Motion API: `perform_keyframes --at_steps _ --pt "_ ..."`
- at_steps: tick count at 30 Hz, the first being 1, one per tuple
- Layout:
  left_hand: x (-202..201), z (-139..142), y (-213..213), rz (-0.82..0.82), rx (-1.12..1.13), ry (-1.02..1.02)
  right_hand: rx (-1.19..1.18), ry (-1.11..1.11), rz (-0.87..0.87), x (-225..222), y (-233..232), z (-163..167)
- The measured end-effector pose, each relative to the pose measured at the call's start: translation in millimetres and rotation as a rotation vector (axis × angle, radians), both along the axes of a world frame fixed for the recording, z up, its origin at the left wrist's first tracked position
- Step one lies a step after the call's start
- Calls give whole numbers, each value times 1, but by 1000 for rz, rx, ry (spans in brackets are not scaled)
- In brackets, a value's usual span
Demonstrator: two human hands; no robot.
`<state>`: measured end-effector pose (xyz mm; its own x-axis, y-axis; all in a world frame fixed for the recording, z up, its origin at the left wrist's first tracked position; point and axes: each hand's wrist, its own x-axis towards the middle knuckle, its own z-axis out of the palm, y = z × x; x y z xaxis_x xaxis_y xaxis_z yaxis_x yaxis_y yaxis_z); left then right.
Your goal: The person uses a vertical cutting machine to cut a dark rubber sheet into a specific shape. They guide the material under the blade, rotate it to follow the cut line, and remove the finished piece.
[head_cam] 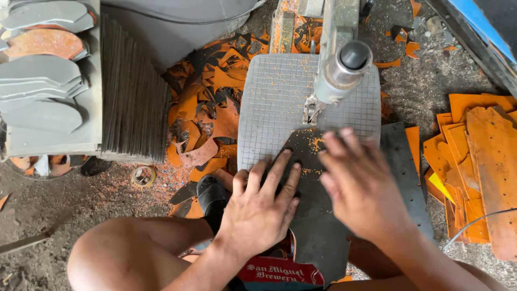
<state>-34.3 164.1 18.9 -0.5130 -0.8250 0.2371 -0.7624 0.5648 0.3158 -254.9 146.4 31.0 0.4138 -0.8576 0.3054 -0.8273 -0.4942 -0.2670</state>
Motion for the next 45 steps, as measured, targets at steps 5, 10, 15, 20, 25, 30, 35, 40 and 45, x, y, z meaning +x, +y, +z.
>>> perform_keyframes --at_steps 5,10,15,20,25,30,35,40,45 --pt "-1 -5 0 30 6 26 49 131 259 9 -25 4" --pt "-1 0 -3 34 -43 -3 -97 377 -248 -9 -19 22" --pt "6 5 -4 -10 -1 36 91 59 -60 -4 -5 2" --pt "18 2 -5 -53 13 63 76 9 -28 -13 -14 -15" --pt "17 -5 -14 -19 -68 83 66 -13 -62 -10 -17 -18" --pt "19 -12 -19 -26 -50 106 52 -32 -69 -9 -21 -20" --pt "21 -15 -25 -30 -41 110 53 -31 -68 -7 -25 -21" --pt "24 -14 -30 -48 -26 119 56 -28 -73 -3 -27 -19" --pt "25 -20 -36 -59 -33 142 65 -26 -81 -3 -31 -21"
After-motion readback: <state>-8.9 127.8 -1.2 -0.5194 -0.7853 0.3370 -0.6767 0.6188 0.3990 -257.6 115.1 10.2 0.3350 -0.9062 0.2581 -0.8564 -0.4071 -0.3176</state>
